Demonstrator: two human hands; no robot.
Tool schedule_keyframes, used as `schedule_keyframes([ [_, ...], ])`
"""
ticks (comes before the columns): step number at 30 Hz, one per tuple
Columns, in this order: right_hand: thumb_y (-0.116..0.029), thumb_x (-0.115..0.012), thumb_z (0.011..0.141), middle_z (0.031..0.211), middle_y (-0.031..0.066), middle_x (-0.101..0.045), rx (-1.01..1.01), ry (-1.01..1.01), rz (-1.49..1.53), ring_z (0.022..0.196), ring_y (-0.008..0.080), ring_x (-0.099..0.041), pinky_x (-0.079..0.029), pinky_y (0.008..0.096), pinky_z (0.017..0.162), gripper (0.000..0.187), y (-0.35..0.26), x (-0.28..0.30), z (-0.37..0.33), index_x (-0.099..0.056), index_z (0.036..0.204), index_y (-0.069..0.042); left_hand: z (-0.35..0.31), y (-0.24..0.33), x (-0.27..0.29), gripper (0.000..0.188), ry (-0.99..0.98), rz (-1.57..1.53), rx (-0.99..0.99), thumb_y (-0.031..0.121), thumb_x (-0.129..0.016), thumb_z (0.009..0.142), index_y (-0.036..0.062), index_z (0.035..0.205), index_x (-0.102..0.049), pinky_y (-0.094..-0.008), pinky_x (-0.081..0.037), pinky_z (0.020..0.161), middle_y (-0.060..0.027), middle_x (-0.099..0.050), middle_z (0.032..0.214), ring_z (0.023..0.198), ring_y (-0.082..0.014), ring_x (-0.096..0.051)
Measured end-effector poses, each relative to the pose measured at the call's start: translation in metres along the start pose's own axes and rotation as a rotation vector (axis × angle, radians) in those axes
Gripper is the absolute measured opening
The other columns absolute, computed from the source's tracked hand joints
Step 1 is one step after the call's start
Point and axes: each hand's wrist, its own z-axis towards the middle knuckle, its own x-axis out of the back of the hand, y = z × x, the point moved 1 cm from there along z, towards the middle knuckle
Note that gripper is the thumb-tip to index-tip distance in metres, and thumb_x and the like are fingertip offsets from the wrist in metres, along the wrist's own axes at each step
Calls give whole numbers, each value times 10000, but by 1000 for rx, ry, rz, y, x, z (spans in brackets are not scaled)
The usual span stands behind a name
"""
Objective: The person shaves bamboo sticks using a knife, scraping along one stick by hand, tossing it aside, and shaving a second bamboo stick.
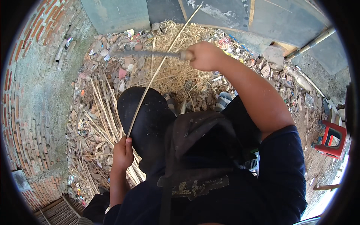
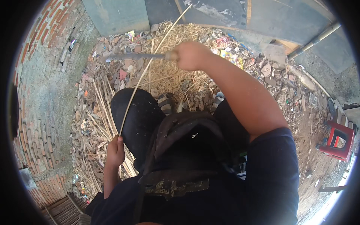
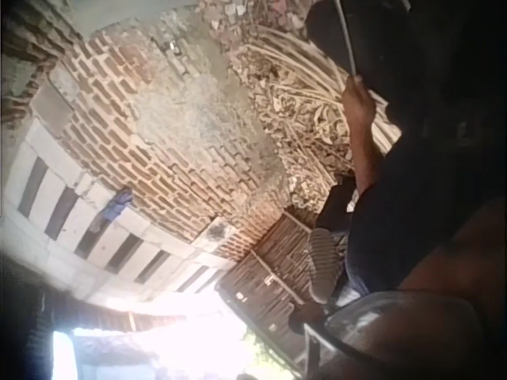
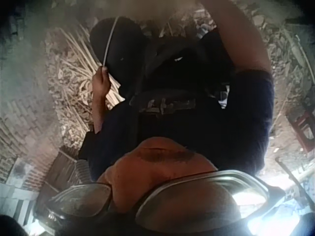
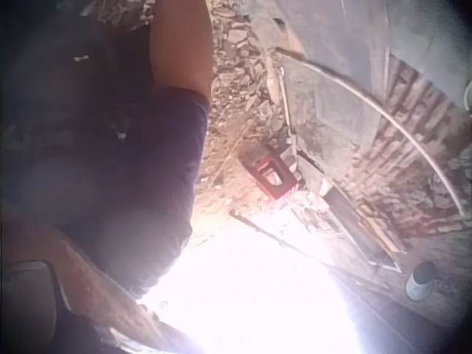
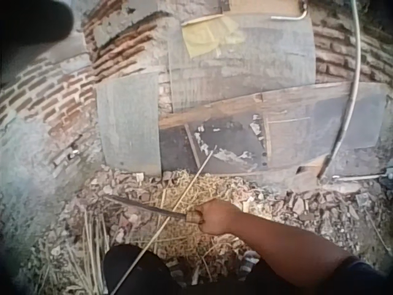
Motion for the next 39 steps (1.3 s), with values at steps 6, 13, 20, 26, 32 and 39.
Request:
schedule_keyframes([
  [6,-212,-637,815,854,140,-688,11,37,-87,858,306,-692,-564,466,804,171,14,-4,3,-689,930,-97,6,-4,10,502,-68,5,43,386,-416,1075,-10,777,-497,-434,-391,548,-196,-478,590,538,-331,-486],
  [13,-223,-628,833,845,117,-688,165,-98,-117,870,279,-696,-569,456,791,186,11,-6,-1,-699,980,-134,6,-10,0,555,-87,-99,39,449,-369,1080,-5,788,-498,-348,-370,567,-45,-454,620,625,-131,-414],
  [20,-170,-631,847,876,111,-701,135,-10,-92,863,280,-694,-572,432,804,221,-9,-4,-3,-710,1052,-139,6,-19,4,557,-108,-137,48,475,-383,1074,17,773,-486,-336,-372,579,-16,-435,643,646,-116,-414],
  [26,-238,-604,929,878,95,-687,19,2,-110,874,268,-689,-572,462,798,208,43,1,6,-704,1077,-132,8,-5,0,559,-71,-119,7,450,-382,1076,-20,801,-508,-386,-387,578,-122,-478,614,597,-206,-453],
  [32,-216,-603,867,845,137,-683,-10,42,-67,845,298,-690,-565,464,789,176,21,1,-2,-691,977,-111,8,-11,11,553,-125,-15,25,457,-375,1077,-6,804,-505,-375,-393,599,-82,-473,633,635,-175,-443],
  [39,-164,-644,744,825,171,-688,-50,7,17,832,324,-692,-555,476,780,194,21,19,-8,-678,912,-74,3,-12,2,537,-94,-102,4,454,-372,1077,9,807,-506,-355,-388,595,-54,-462,641,644,-142,-434],
])
